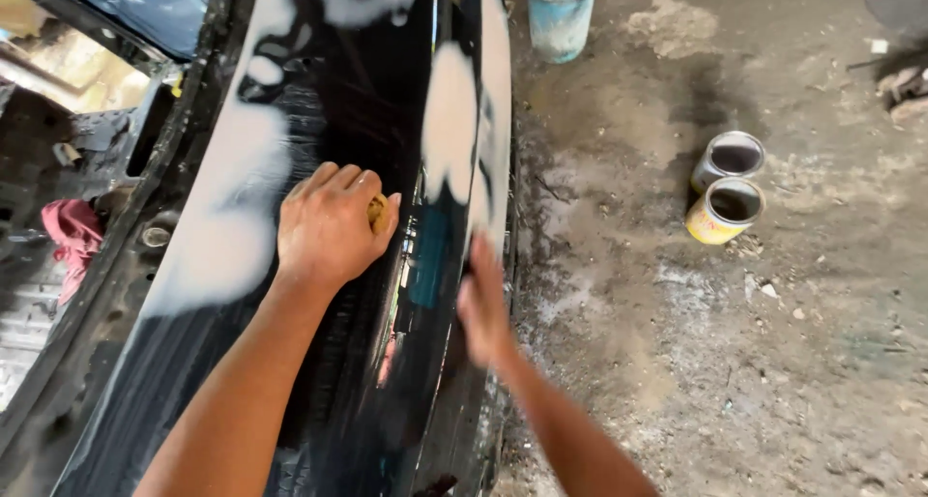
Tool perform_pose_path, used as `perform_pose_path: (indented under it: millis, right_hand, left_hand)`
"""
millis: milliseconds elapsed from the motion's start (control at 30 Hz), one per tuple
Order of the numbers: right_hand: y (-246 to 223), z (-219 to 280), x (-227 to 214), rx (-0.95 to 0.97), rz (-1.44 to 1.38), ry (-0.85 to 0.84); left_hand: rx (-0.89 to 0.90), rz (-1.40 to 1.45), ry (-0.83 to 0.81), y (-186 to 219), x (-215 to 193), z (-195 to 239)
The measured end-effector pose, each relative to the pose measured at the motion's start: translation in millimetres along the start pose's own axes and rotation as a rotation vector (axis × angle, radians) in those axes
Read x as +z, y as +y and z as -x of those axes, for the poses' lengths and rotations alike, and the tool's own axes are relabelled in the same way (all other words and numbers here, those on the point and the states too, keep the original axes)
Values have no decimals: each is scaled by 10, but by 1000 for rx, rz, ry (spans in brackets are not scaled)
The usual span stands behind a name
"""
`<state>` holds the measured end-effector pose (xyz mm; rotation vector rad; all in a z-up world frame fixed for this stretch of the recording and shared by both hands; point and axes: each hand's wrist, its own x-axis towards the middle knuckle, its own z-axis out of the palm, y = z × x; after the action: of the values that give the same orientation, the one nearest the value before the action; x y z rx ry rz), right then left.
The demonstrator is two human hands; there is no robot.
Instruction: Sanding a car body panel with wet sandpaper to smooth the surface for painting.
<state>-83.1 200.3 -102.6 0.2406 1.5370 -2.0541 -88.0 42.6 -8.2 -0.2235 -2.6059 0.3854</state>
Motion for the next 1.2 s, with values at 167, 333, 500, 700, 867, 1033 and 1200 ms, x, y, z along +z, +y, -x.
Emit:
perform_pose_path:
  millis: [167,333,500,700,867,1033,1200]
  right_hand:
    - [490,-315,-283,-1186,391,-47]
    - [2931,767,-130,-922,834,-30]
    - [715,-239,-345,-869,445,-89]
    - [1583,267,-17,-1107,418,-48]
    - [1774,742,-263,-870,463,-117]
    - [652,-528,-395,-969,291,-110]
    - [1860,860,-112,-716,526,-162]
  left_hand:
    - [23,15,24,15,-2,-11]
    - [31,29,-4,12,-12,-16]
    - [5,3,-8,8,5,21]
    - [19,2,-1,38,-48,19]
    - [30,21,-1,36,-66,-34]
    - [130,27,126,-56,21,-20]
    - [4,-11,-12,22,-33,-8]
